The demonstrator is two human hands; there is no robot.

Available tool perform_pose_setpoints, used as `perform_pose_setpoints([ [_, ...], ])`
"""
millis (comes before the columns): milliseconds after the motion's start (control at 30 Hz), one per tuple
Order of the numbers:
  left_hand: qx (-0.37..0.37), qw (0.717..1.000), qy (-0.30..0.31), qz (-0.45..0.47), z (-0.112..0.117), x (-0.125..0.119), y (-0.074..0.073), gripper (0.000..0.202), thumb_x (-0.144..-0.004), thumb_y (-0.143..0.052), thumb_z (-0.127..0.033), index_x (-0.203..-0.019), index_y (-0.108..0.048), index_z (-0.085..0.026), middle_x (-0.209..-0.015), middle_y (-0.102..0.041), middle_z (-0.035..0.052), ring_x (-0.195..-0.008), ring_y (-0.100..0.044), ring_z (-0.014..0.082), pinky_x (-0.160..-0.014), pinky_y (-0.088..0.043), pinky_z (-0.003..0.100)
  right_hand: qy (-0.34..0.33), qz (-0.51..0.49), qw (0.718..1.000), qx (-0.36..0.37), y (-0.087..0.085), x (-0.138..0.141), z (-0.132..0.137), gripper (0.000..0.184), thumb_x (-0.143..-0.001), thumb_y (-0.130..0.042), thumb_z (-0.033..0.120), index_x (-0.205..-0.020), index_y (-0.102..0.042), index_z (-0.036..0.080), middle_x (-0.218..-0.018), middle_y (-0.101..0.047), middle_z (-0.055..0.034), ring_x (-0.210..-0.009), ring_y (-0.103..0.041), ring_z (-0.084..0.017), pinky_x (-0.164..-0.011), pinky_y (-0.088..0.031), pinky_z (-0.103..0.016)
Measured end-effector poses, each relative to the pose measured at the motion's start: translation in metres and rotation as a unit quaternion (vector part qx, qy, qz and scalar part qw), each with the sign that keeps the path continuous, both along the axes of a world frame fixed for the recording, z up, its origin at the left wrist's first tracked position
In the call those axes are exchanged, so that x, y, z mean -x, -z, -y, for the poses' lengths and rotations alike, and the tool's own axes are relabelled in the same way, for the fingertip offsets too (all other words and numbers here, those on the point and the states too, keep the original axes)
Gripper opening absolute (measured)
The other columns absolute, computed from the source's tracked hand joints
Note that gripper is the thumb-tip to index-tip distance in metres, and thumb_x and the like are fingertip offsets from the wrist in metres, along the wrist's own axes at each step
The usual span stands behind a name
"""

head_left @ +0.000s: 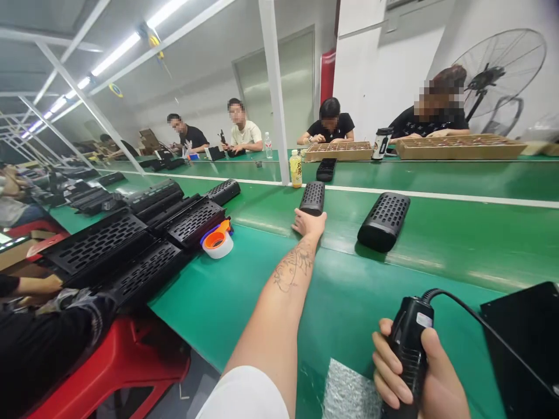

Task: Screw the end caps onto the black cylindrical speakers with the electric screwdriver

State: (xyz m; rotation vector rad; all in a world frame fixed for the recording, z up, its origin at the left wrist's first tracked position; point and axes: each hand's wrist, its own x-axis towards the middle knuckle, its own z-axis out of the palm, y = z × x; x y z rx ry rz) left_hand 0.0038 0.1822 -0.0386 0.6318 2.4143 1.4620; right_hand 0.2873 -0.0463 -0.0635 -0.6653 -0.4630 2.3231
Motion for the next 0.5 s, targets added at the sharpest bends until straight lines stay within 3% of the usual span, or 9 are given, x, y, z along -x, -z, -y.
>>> perform_pose_setpoints([
  [100, -0.023, 0.999, 0.029, 0.039, 0.015, 0.007, -0.016, 0.099, -0.071, -0.095, -0.041, -0.152, -0.045, -0.013, -0.148, -0.064, 0.0263, -0.137, -0.066, 0.0354, -0.115, -0.052, 0.044, -0.029, 0.002, 0.999, -0.024, 0.001, 0.001, 0.004, 0.056, -0.093, -0.068, 0.078, -0.105, -0.06, 0.023, -0.072, -0.042, 0.0056, -0.043, -0.035, -0.004, -0.044, -0.043, -0.024],
  [200, -0.059, 0.995, 0.061, 0.053, 0.067, 0.01, -0.024, 0.082, -0.071, -0.096, -0.04, -0.14, -0.058, -0.015, -0.137, -0.073, 0.0207, -0.122, -0.074, 0.0299, -0.104, -0.059, 0.038, -0.04, -0.014, 0.994, -0.105, -0.001, -0.003, -0.003, 0.054, -0.093, -0.068, 0.076, -0.106, -0.064, 0.024, -0.072, -0.044, 0.0044, -0.043, -0.039, -0.006, -0.044, -0.045, -0.026],
  [300, -0.107, 0.984, 0.125, 0.069, 0.152, 0.01, -0.015, 0.066, -0.069, -0.095, -0.03, -0.128, -0.067, -0.018, -0.126, -0.08, 0.0138, -0.115, -0.077, 0.0264, -0.103, -0.06, 0.036, -0.034, -0.009, 0.982, -0.188, -0.021, -0.016, 0.007, 0.053, -0.091, -0.071, 0.076, -0.107, -0.068, 0.025, -0.073, -0.048, 0.0033, -0.046, -0.046, -0.008, -0.048, -0.048, -0.028],
  [333, -0.152, 0.964, 0.198, 0.088, 0.184, 0.009, -0.008, 0.066, -0.07, -0.093, -0.029, -0.129, -0.067, -0.018, -0.129, -0.079, 0.0131, -0.117, -0.076, 0.0271, -0.105, -0.061, 0.038, -0.025, 0.005, 0.979, -0.204, -0.031, -0.023, 0.017, 0.055, -0.088, -0.074, 0.077, -0.106, -0.068, 0.025, -0.073, -0.049, 0.0029, -0.047, -0.048, -0.009, -0.051, -0.049, -0.029],
  [433, -0.212, 0.909, 0.322, 0.16, 0.276, -0.002, 0.016, 0.08, -0.063, -0.093, -0.034, -0.136, -0.064, -0.02, -0.136, -0.078, 0.0101, -0.125, -0.075, 0.03, -0.112, -0.06, 0.044, 0.023, 0.097, 0.965, -0.243, -0.055, -0.053, 0.057, 0.061, -0.08, -0.08, 0.079, -0.107, -0.07, 0.026, -0.074, -0.054, -0.0006, -0.051, -0.051, -0.011, -0.053, -0.046, -0.03],
  [500, -0.201, 0.891, 0.36, 0.188, 0.325, -0.015, 0.028, 0.091, -0.06, -0.093, -0.033, -0.144, -0.059, -0.022, -0.142, -0.074, 0.011, -0.132, -0.072, 0.033, -0.115, -0.059, 0.047, 0.065, 0.177, 0.928, -0.32, -0.063, -0.082, 0.073, 0.056, -0.082, -0.079, 0.073, -0.111, -0.072, 0.025, -0.071, -0.056, -0.0058, -0.05, -0.053, -0.017, -0.048, -0.043, -0.032],
])
